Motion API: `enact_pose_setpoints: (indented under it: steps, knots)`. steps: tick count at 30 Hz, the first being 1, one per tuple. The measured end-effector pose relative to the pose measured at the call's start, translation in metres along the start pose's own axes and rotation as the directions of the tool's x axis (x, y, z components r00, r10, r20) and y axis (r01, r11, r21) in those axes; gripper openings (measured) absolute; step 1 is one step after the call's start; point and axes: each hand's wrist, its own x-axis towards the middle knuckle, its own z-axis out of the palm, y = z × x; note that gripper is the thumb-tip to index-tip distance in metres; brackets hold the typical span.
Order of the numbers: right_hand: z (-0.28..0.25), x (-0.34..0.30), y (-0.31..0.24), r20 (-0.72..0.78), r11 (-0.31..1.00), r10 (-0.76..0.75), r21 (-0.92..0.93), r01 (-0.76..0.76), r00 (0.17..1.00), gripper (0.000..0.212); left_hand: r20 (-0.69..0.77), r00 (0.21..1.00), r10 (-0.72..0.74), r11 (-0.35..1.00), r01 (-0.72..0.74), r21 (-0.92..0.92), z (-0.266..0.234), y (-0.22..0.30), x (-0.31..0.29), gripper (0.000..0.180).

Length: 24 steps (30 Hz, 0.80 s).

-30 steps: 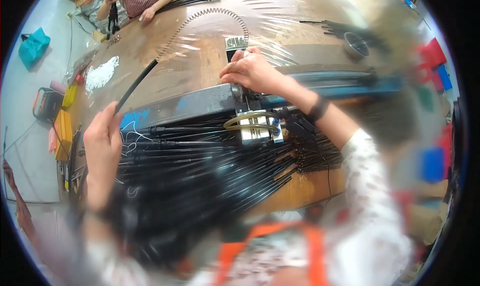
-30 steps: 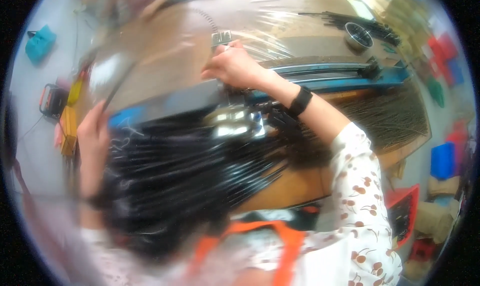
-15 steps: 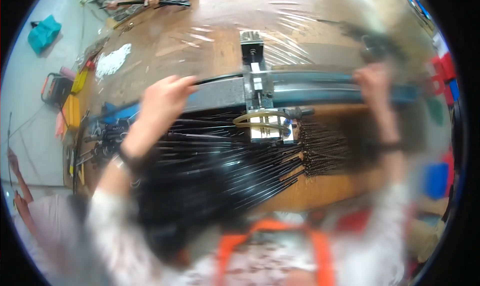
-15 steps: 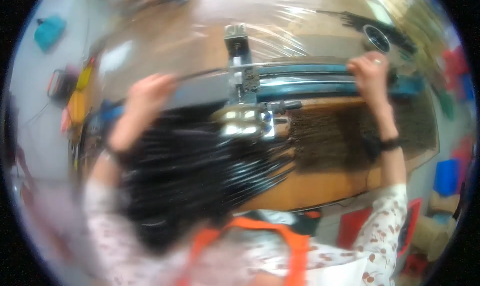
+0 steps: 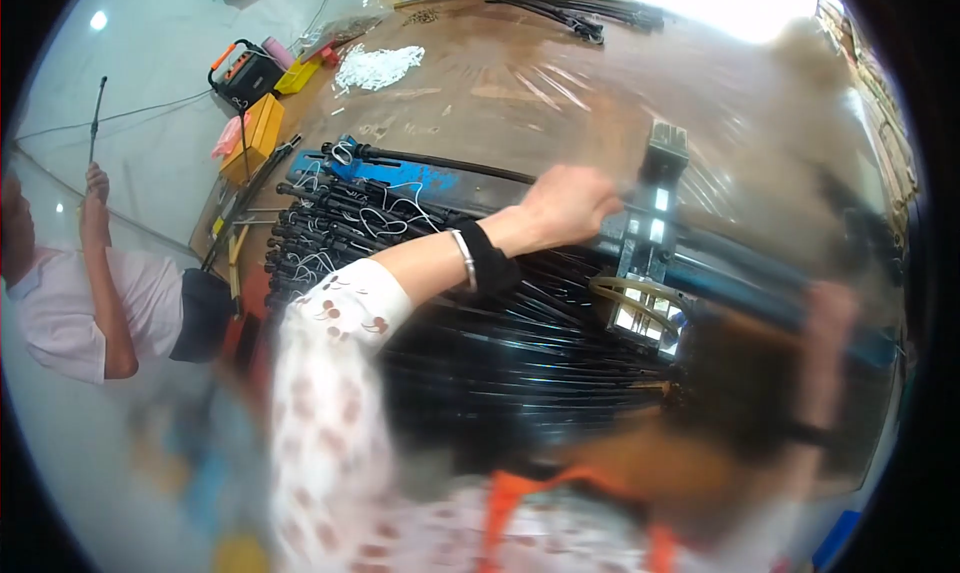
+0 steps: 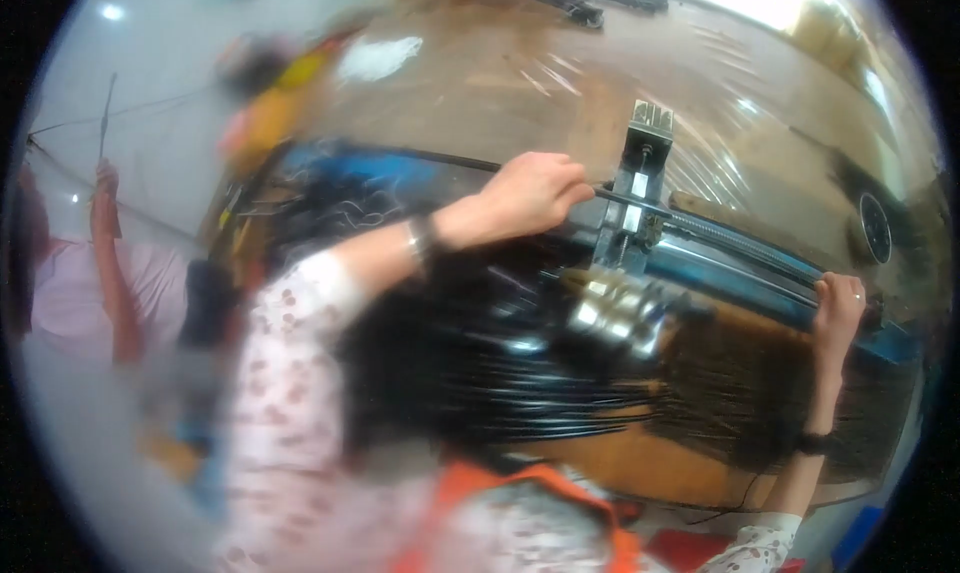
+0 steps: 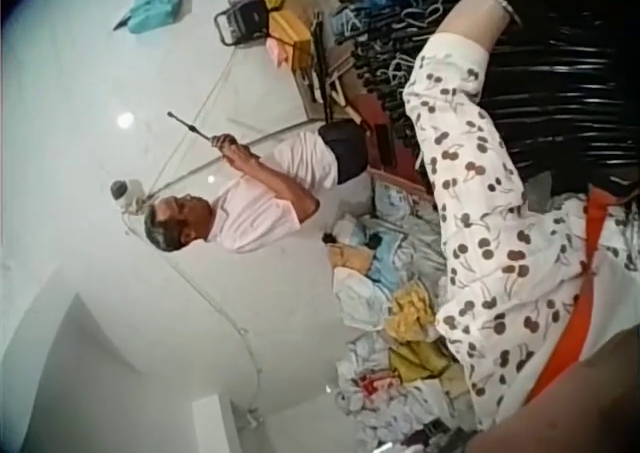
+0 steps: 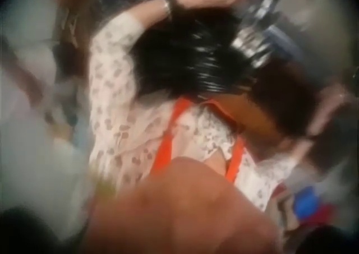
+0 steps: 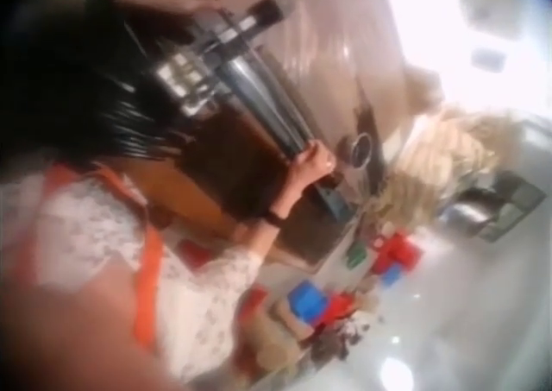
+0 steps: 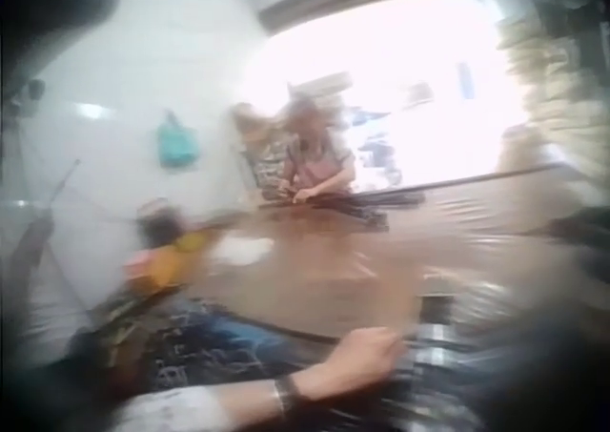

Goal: Assembling long black plastic industrial components into a machine fixture on a workbench.

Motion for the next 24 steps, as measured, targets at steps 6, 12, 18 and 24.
enact_pose_setpoints:
  steps: [6, 12, 18, 24]
  knots:
    - [-0.001, 0.011, -0.025, -0.031, 0.985, 0.087, 0.152, -0.081, 0.996, 0.005, 0.071, 0.993, -0.097, 0.995, 0.097, 0.0, 0.006, 0.0, 0.008, 0.031]
    - [-0.012, -0.001, -0.003, 0.11, 0.999, 0.046, -0.008, -0.045, 0.993, 0.005, 0.048, 0.994, 0.099, 0.995, -0.097, -0.031, 0.004, -0.004, 0.003, 0.022]
    - [-0.038, 0.014, -0.112, 0.005, 0.988, -0.124, 0.092, 0.123, 0.992, 0.051, -0.024, 0.997, 0.075, 0.992, -0.072, 0.099, 0.021, -0.006, -0.001, 0.013]
    - [-0.036, -0.012, -0.16, -0.035, 0.944, -0.13, 0.302, 0.134, 0.991, 0.025, -0.022, 1.0, 0.008, 0.987, -0.004, 0.161, 0.015, 0.014, 0.007, 0.019]
